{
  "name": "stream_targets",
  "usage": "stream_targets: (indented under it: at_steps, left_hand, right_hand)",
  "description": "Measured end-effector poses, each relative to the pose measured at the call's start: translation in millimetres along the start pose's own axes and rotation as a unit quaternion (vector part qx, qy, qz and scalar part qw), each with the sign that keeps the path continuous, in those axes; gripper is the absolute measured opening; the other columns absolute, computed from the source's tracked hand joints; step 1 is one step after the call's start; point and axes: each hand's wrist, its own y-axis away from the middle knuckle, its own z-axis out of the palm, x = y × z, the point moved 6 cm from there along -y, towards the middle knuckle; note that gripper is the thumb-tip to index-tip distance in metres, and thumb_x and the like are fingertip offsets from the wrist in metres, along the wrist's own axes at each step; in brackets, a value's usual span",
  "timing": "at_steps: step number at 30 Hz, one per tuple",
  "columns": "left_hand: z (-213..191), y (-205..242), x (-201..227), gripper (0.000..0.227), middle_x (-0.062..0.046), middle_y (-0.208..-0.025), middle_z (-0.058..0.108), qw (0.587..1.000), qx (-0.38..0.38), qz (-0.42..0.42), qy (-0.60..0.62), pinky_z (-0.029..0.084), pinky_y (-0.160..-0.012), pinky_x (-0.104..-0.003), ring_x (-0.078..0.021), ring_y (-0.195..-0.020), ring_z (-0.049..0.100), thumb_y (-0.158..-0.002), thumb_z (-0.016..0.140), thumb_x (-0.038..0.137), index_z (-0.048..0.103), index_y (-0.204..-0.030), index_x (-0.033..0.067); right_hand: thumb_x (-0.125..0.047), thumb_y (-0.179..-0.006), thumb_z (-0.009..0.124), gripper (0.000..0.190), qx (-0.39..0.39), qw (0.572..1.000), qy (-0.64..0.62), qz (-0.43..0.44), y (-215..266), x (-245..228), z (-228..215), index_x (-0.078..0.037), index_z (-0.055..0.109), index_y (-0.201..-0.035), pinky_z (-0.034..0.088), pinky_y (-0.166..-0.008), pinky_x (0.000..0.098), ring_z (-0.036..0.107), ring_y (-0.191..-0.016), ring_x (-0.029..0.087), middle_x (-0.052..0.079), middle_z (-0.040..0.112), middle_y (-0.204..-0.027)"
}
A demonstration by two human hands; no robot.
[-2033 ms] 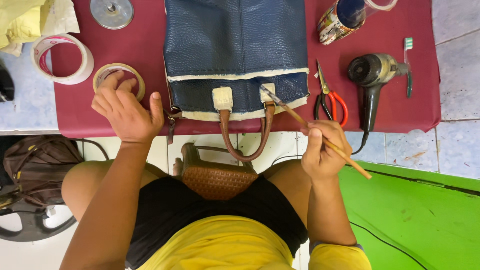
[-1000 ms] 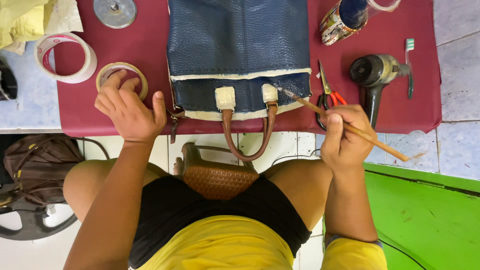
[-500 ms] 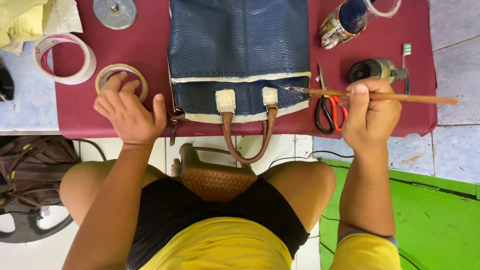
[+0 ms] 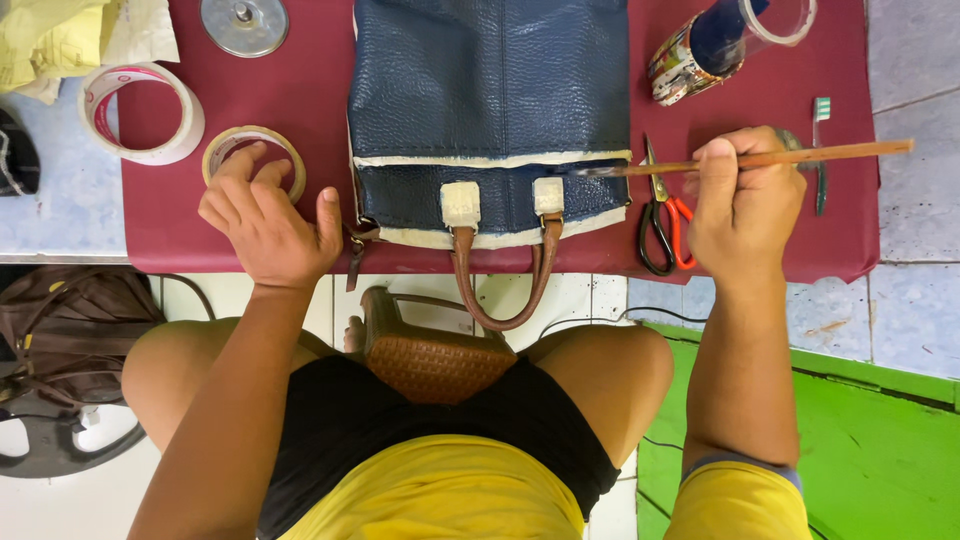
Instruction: The person applies masking tape to the edges of a blue handbag, then uses a paintbrush to apply blue paint to the bag's surface. The person repeatedly dips the brush into a container of paint and carefully paints the bag while seated at a table.
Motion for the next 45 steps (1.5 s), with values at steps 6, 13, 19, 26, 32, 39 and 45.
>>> stream_targets:
  at_steps: [6, 13, 19, 26, 32, 39, 45]
  left_hand:
    - [0, 0, 0, 0.051, -0.023, -0.12, 0.06, 1.0, -0.003, 0.001, 0.001, 0.034, -0.08, -0.047, -0.0391, -0.091, 0.053, -0.109, 0.041, 0.045, 0.062, -0.106, -0.0022]
    - [1, 1, -2, 0.053, -0.023, -0.122, 0.06, 1.0, -0.009, -0.008, 0.004, 0.034, -0.081, -0.048, -0.0402, -0.091, 0.053, -0.109, 0.041, 0.046, 0.062, -0.106, -0.0022]
    - [0, 0, 0, 0.054, -0.023, -0.12, 0.06, 1.0, -0.002, 0.001, -0.003, 0.034, -0.079, -0.047, -0.0386, -0.089, 0.052, -0.109, 0.04, 0.046, 0.062, -0.105, -0.0033]
    - [1, 1, 0, 0.053, -0.023, -0.122, 0.06, 1.0, -0.009, 0.0, 0.006, 0.035, -0.081, -0.048, -0.0401, -0.092, 0.054, -0.109, 0.042, 0.046, 0.062, -0.106, -0.0031]
    - [0, -1, 1, 0.054, -0.023, -0.121, 0.06, 1.0, 0.0, 0.003, 0.0, 0.034, -0.079, -0.047, -0.0397, -0.09, 0.054, -0.109, 0.039, 0.046, 0.061, -0.104, -0.0031]
    - [-1, -2, 3, 0.055, -0.023, -0.12, 0.06, 1.0, -0.001, 0.003, 0.005, 0.034, -0.082, -0.048, -0.0404, -0.096, 0.055, -0.11, 0.038, 0.046, 0.059, -0.101, -0.0043]
    - [-2, -4, 6, 0.055, -0.023, -0.12, 0.059, 1.0, -0.016, 0.013, 0.01, 0.034, -0.084, -0.049, -0.0417, -0.1, 0.055, -0.11, 0.04, 0.046, 0.059, -0.104, -0.0053]
  right_hand:
    - [-0.013, -0.119, 0.049, 0.025, 0.012, 1.0, -0.005, -0.02, 1, -7, -1, 0.0, 0.064, -0.104, 0.053, -0.081, 0.0385, 0.071, -0.077, 0.024, 0.009, 0.07, -0.081]
    - [-0.016, -0.119, 0.052, 0.023, 0.006, 1.0, 0.028, -0.007, 5, 9, 1, -0.002, 0.064, -0.105, 0.053, -0.079, 0.0405, 0.072, -0.075, 0.025, 0.008, 0.071, -0.078]
    - [-0.016, -0.119, 0.051, 0.026, -0.001, 0.998, 0.044, -0.037, 21, 15, -4, 0.001, 0.064, -0.104, 0.049, -0.079, 0.044, 0.07, -0.085, 0.033, 0.014, 0.07, -0.092]
    - [0.004, -0.113, 0.049, 0.018, 0.029, 0.993, -0.078, -0.085, 30, -5, -14, 0.006, 0.057, -0.097, 0.05, -0.081, 0.0432, 0.062, -0.085, 0.031, 0.019, 0.064, -0.092]
    - [0.003, -0.111, 0.049, 0.018, -0.032, 0.992, -0.043, -0.116, 43, -14, -13, 0.001, 0.057, -0.095, 0.046, -0.074, 0.0421, 0.059, -0.079, 0.029, 0.013, 0.061, -0.087]
    - [-0.001, -0.107, 0.053, 0.021, 0.096, 0.985, -0.097, -0.102, 81, -24, -7, 0.01, 0.062, -0.091, 0.051, -0.074, 0.0419, 0.063, -0.077, 0.034, 0.024, 0.065, -0.085]
    - [-0.007, -0.107, 0.054, 0.02, 0.128, 0.986, -0.073, -0.075, 104, -30, 24, 0.007, 0.065, -0.098, 0.053, -0.072, 0.0403, 0.066, -0.08, 0.035, 0.022, 0.067, -0.089]
